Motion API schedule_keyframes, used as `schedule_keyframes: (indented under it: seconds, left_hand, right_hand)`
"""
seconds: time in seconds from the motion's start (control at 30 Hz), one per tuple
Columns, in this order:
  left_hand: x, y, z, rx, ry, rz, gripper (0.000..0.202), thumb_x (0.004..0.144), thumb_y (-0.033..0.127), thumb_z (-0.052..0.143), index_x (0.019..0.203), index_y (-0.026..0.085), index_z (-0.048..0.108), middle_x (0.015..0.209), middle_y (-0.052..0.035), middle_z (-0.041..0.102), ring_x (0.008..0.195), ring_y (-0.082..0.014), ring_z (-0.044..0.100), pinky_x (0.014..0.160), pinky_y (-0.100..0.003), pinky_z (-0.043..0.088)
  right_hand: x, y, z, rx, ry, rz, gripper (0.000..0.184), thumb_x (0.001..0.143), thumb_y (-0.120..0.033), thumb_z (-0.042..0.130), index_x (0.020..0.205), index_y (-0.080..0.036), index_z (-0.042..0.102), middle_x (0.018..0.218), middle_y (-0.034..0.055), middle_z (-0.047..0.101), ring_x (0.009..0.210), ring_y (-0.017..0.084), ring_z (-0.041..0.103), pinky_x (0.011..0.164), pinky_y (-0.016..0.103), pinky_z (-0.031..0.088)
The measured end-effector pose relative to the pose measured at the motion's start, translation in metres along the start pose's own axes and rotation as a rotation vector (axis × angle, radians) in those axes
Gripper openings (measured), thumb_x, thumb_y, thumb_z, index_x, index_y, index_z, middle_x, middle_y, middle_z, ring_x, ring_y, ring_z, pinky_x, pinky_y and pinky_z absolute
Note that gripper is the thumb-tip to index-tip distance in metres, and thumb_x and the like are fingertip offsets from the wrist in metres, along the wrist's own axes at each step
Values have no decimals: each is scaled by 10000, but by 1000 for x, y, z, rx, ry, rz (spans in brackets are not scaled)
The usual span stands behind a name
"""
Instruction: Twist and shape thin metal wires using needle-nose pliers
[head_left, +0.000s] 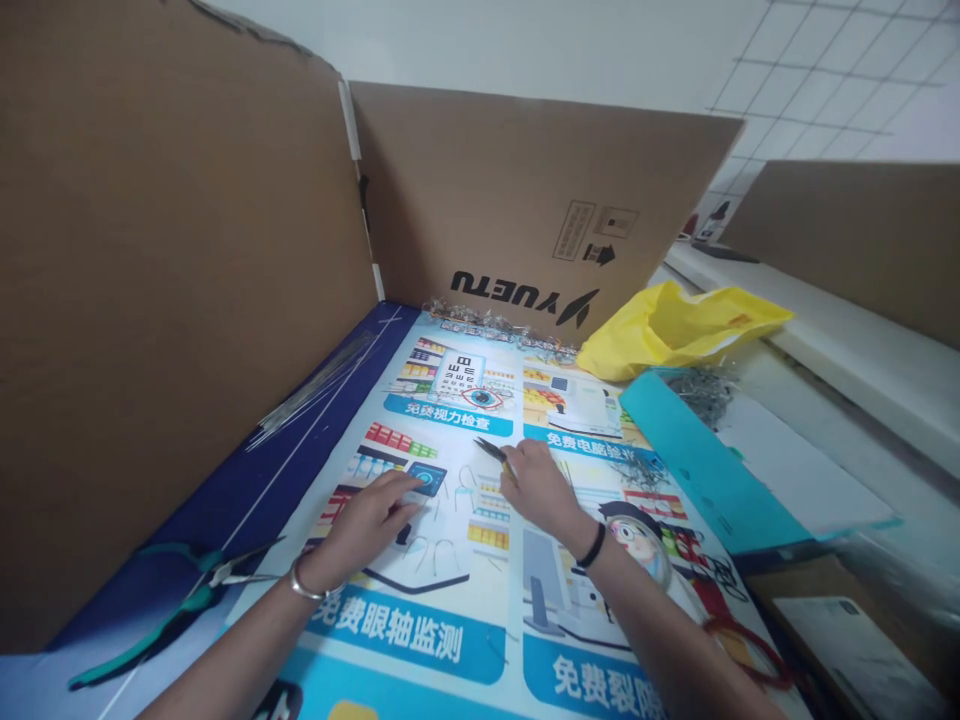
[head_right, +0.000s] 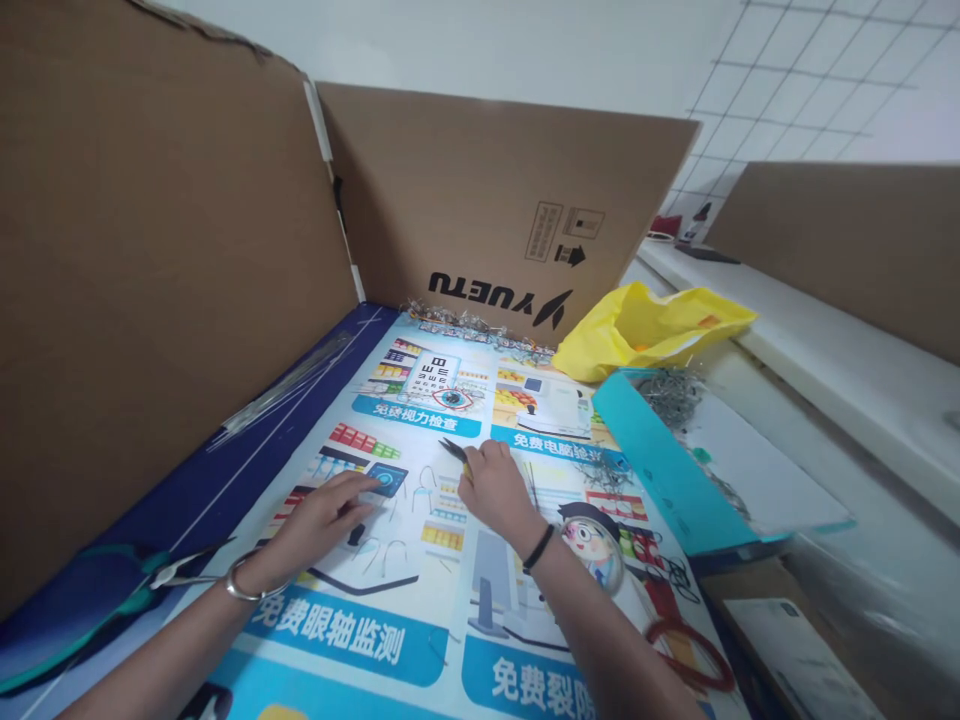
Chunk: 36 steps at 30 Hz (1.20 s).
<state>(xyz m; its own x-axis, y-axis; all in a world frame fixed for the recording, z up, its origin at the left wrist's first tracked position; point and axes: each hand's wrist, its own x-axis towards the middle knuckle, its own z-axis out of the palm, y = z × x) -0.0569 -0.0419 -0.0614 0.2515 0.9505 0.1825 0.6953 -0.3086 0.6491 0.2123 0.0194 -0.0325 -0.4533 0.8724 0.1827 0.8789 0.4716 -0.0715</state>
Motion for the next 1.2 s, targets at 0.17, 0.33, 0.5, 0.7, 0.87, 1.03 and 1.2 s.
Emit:
schedule_keyframes:
  seconds: [0.17, 0.33, 0.5, 0.7, 0.87, 1.03, 1.2]
  left_hand:
    - [1, 3, -3, -16, 11, -26, 248, 843, 231, 516, 1078, 205, 591, 1022, -49, 611, 894, -168, 582, 846, -317, 470]
    - [3, 5, -6, -19, 10, -16, 227, 833, 227, 526, 1041, 185, 605, 898, -37, 602, 790, -154, 569, 763, -295, 468]
    - [4, 6, -4, 31, 11, -21, 222, 821, 211, 534, 1028, 180, 606, 932, -38, 608, 847, -156, 573, 793, -282, 455]
    - [16, 17, -4, 136, -9, -97, 202, 821, 271, 532, 991, 180, 590, 963, -49, 625, 857, -168, 603, 752, -265, 464]
    - [40, 32, -4, 264, -91, -113, 89, 789, 258, 575, 842, 193, 604, 877, -37, 631, 797, -176, 607, 675, -253, 434]
    - [48, 38, 3, 402, -131, -146, 111, 854, 239, 494, 823, 183, 584, 912, -55, 607, 808, -178, 602, 633, -245, 408]
    - [43, 36, 13, 470, -149, -154, 193, 908, 233, 381, 940, 149, 552, 1016, -112, 572, 821, -194, 601, 629, -260, 404]
  right_hand:
    - [-11, -18, 5, -68, 10, 67, 336, 802, -202, 495, 1130, -140, 542, 969, 121, 523, 927, 254, 426, 774, 347, 328]
    - [-13, -33, 8, -124, -6, 133, 336, 826, -161, 435, 1148, -115, 519, 990, 146, 516, 929, 276, 416, 738, 370, 318]
    - [-19, -47, 16, -164, 25, 187, 389, 850, -161, 389, 1224, -88, 469, 1041, 167, 509, 962, 286, 407, 766, 399, 306]
    - [-23, -48, 18, -145, 68, 204, 398, 853, -256, 441, 1230, -132, 478, 1075, 145, 512, 996, 273, 403, 820, 398, 289]
    - [-23, -45, 14, -111, 76, 189, 390, 848, -280, 458, 1213, -146, 488, 1060, 133, 514, 993, 269, 403, 821, 383, 288]
    - [-22, -40, 10, -68, 64, 166, 364, 840, -304, 475, 1171, -156, 513, 1044, 123, 514, 980, 263, 400, 824, 371, 287]
    - [-20, -36, 11, -37, 43, 169, 347, 828, -310, 488, 1137, -156, 523, 1039, 121, 510, 977, 268, 395, 815, 375, 284]
